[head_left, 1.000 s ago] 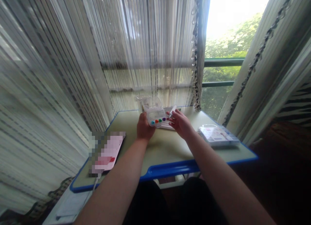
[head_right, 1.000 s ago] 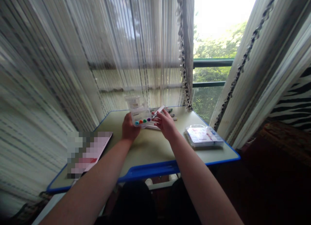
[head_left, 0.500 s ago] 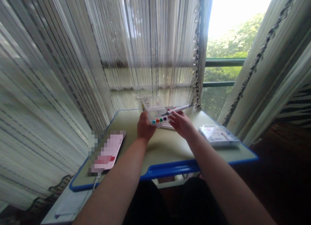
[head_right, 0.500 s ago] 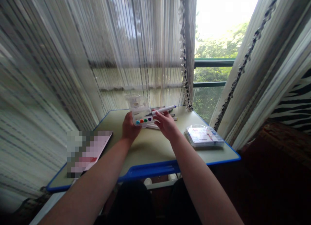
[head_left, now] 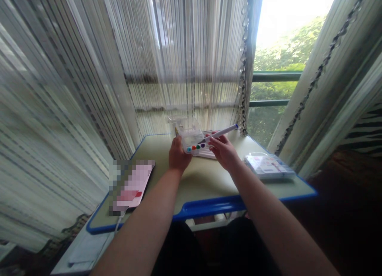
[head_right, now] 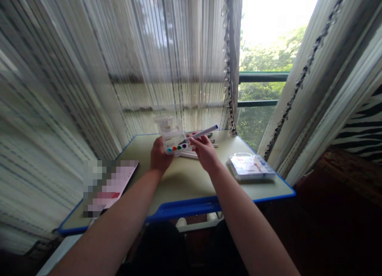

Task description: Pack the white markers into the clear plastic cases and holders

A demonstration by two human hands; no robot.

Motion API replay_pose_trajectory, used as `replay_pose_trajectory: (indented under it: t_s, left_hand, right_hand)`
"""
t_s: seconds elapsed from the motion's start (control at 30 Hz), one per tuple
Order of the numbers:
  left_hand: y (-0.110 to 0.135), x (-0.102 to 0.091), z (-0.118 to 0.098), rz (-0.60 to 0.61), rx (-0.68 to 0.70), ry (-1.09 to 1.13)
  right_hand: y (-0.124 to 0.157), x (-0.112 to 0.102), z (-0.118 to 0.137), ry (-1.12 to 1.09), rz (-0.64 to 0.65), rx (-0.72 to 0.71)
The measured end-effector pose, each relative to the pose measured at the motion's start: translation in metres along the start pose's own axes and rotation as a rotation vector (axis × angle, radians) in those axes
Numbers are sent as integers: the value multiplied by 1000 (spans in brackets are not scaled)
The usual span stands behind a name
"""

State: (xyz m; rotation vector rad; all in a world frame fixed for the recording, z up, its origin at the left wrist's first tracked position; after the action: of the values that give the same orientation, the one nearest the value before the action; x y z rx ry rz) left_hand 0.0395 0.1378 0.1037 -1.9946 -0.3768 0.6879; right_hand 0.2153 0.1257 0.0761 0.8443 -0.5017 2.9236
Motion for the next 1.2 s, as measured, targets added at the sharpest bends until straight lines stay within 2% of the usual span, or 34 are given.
replay_pose_trajectory:
  t_s: [0.33, 0.43, 0.5, 0.6, 0.7, 0.8, 0.9, 1.07, 1.2]
  left_hand:
    - [0, 5, 4, 15, -18, 6]
    - [1, 5, 4, 12, -7, 6]
    - [1, 5, 2, 14, 12, 8]
    - [2, 6, 2, 35, 26, 13]
    - [2, 8, 3, 53, 19, 14]
    - [2, 10, 4, 63, 10, 10]
    - [2, 11, 3, 83, 16, 10]
    - [3, 10, 5, 70, 5, 0]
    - [2, 11, 6, 69, 2, 4]
  right_hand:
    - [0, -6, 10, 68, -39, -73]
    - [1, -2, 11, 154, 1, -113]
    - [4, 6, 12, 278, 57, -166]
    - [12, 20, 18, 582, 117, -305]
    - [21, 30, 27, 896, 108, -521]
    - [26, 32, 32, 1023, 61, -646]
    - [23, 28, 29, 1023, 34, -633]
    - [16, 19, 16, 911, 26, -441]
    - [22, 22, 25, 921, 14, -499]
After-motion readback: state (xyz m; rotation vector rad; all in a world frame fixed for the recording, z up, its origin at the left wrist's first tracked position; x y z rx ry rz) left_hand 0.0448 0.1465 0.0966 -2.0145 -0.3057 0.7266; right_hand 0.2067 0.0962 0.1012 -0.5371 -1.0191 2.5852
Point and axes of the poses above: each hand's wrist, its own y-axis away from the middle knuckle, its own x-axis out of the palm, z = x × y, the point moved 10 cm from there along -y, towards the middle knuckle, and after that the axes turned 5 degrees about y, right-handed, at the moved point
